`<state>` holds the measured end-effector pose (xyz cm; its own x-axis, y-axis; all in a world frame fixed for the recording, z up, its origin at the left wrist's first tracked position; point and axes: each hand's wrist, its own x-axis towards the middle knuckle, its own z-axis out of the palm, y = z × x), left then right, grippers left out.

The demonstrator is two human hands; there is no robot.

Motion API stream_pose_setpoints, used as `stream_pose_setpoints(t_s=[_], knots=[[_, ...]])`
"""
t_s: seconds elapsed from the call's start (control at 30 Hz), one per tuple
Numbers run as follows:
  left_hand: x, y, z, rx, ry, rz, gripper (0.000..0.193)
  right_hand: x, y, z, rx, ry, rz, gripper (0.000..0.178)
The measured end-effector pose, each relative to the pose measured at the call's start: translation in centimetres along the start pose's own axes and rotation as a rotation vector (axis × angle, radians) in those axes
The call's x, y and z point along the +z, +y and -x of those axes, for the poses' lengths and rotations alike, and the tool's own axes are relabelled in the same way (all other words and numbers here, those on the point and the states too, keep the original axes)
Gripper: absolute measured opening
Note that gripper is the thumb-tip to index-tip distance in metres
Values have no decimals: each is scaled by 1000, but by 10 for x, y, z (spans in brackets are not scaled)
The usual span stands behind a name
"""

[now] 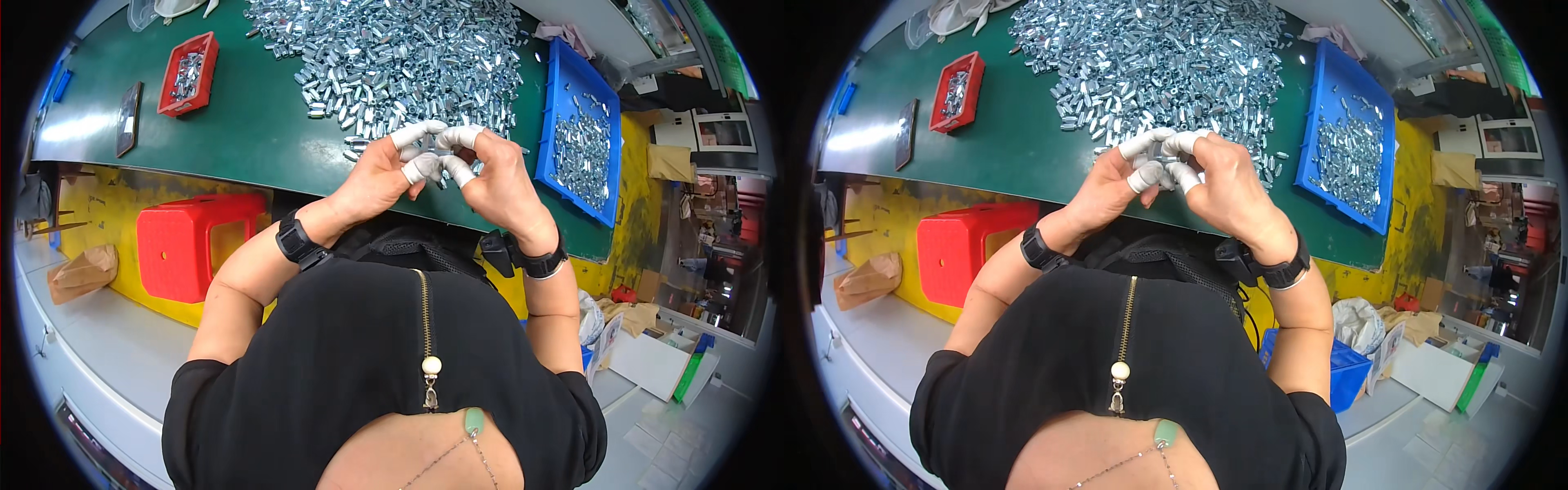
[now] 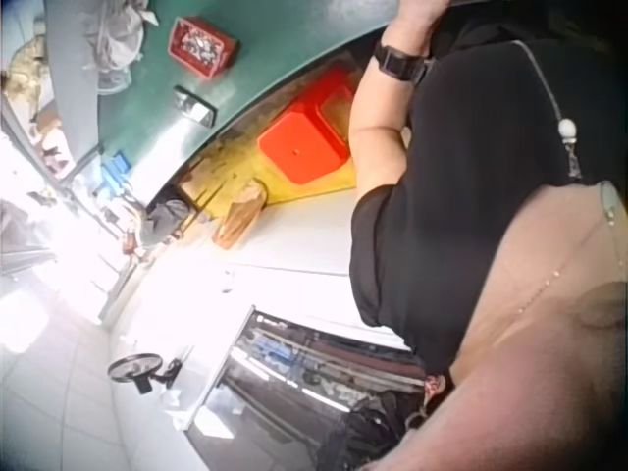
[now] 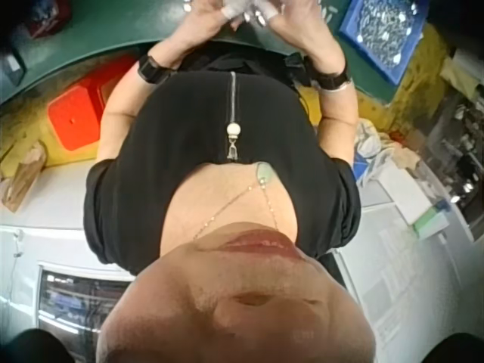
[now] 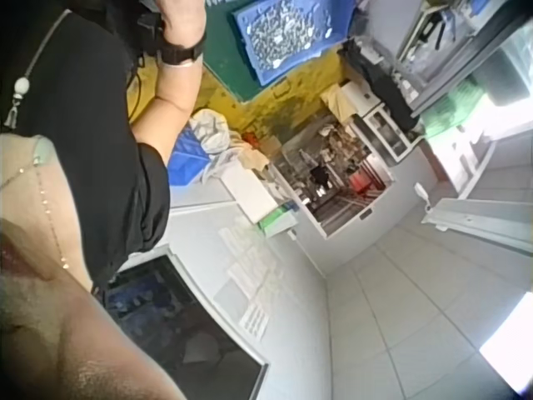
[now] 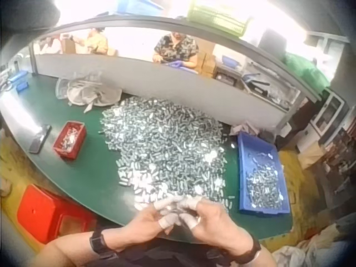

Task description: Sorting and counting small metal components at a production workstation.

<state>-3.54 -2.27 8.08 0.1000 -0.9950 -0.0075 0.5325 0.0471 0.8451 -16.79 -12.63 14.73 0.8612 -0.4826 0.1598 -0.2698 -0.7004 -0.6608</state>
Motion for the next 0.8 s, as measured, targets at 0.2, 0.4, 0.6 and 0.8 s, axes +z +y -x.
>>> stream_pose_setpoints(t_s=[0.2, 0.4, 0.6, 0.8], knots=[[6, 4, 1, 35, 22, -34, 45, 10, 9, 6, -46, 130, -82, 17], [6, -2, 4, 26, 43, -92, 45, 4, 1, 7, 122, 21, -138, 16], [9, 1, 1, 39, 60, -117, 45, 10, 8, 8, 2, 84, -159, 15], [6, -1, 3, 59, 69, -143, 45, 12, 10, 6, -13, 73, -189, 16]])
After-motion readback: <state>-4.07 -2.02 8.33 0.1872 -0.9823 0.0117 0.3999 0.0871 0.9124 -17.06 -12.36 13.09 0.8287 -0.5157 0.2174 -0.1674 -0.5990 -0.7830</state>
